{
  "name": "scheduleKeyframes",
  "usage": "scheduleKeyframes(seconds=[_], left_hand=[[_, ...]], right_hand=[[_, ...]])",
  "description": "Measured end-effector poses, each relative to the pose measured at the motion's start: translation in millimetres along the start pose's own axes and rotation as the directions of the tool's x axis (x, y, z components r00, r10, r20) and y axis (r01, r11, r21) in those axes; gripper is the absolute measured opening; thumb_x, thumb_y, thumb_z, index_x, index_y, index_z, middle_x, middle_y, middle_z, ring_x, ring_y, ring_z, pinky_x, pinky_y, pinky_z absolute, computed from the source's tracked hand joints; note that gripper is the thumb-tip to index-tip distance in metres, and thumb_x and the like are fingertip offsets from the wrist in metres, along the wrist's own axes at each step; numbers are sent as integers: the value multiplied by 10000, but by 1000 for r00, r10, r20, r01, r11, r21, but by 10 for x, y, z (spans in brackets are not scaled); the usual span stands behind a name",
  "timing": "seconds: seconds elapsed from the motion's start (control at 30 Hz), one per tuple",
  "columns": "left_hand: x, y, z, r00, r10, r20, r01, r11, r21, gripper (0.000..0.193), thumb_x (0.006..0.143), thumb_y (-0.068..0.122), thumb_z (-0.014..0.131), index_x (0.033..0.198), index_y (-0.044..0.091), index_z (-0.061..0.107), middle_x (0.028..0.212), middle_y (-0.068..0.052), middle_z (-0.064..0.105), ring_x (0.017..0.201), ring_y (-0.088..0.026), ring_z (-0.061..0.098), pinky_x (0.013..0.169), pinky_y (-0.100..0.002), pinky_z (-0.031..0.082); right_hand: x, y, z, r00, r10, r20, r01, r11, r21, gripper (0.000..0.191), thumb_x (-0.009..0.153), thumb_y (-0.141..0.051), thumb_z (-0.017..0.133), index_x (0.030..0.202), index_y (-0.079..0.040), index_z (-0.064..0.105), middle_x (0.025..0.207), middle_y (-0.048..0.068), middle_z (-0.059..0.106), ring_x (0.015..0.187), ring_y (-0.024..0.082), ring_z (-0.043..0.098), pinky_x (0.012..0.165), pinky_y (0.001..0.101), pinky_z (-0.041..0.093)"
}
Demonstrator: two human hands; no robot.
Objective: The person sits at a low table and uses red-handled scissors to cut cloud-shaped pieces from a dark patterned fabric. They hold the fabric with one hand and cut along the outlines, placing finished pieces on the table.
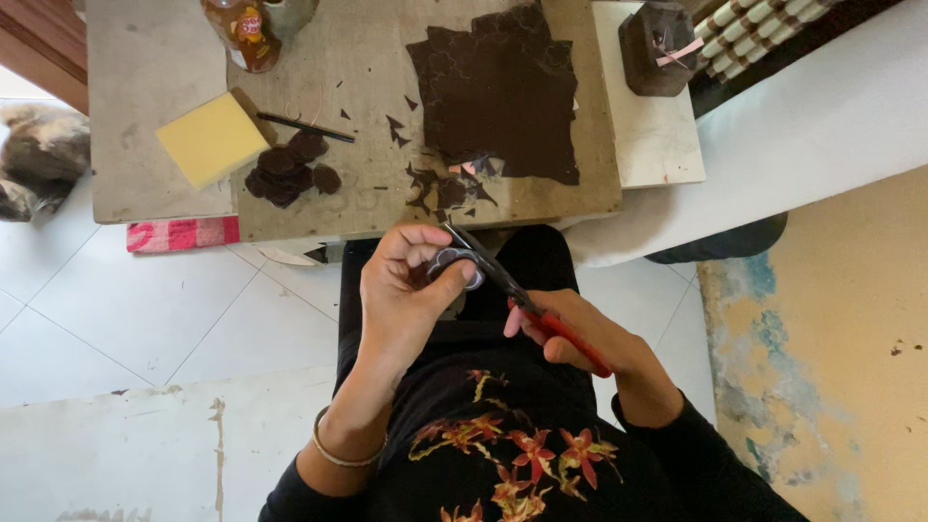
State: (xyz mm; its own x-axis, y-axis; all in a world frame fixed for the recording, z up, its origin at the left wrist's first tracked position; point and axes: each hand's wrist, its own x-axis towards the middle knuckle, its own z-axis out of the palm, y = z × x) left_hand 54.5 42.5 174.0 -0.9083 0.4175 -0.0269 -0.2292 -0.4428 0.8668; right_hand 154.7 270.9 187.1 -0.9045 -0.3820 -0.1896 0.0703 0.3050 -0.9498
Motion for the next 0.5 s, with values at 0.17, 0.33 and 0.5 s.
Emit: scheduleKeyframes(seconds=[0.17,0.33,0.5], left_hand=[[2,-9,-12,1000,-4,-3,4,1000,12,297,897,-131,724,1115,9,578,962,-56,724,857,-90,691,774,-216,567],[9,-10,-17,1000,2,-2,-2,999,43,321,876,-141,722,1114,15,573,952,-49,720,854,-84,692,771,-212,570],[9,-11,-27,1000,-6,5,5,995,99,315,874,-146,724,1099,16,576,937,-52,725,843,-80,683,759,-208,563]], right_hand=[[17,-1,-1,1000,-13,11,14,1000,-25,914,797,-937,474,988,-58,630,696,-10,518,590,104,505,527,266,387],[-4,59,-21,1000,-13,15,13,999,-44,893,804,-934,465,925,-62,618,659,-17,516,573,103,491,530,264,372],[-23,185,40,998,44,-34,-46,997,-67,934,708,-997,409,793,-85,592,663,-30,501,572,90,484,511,261,360]])
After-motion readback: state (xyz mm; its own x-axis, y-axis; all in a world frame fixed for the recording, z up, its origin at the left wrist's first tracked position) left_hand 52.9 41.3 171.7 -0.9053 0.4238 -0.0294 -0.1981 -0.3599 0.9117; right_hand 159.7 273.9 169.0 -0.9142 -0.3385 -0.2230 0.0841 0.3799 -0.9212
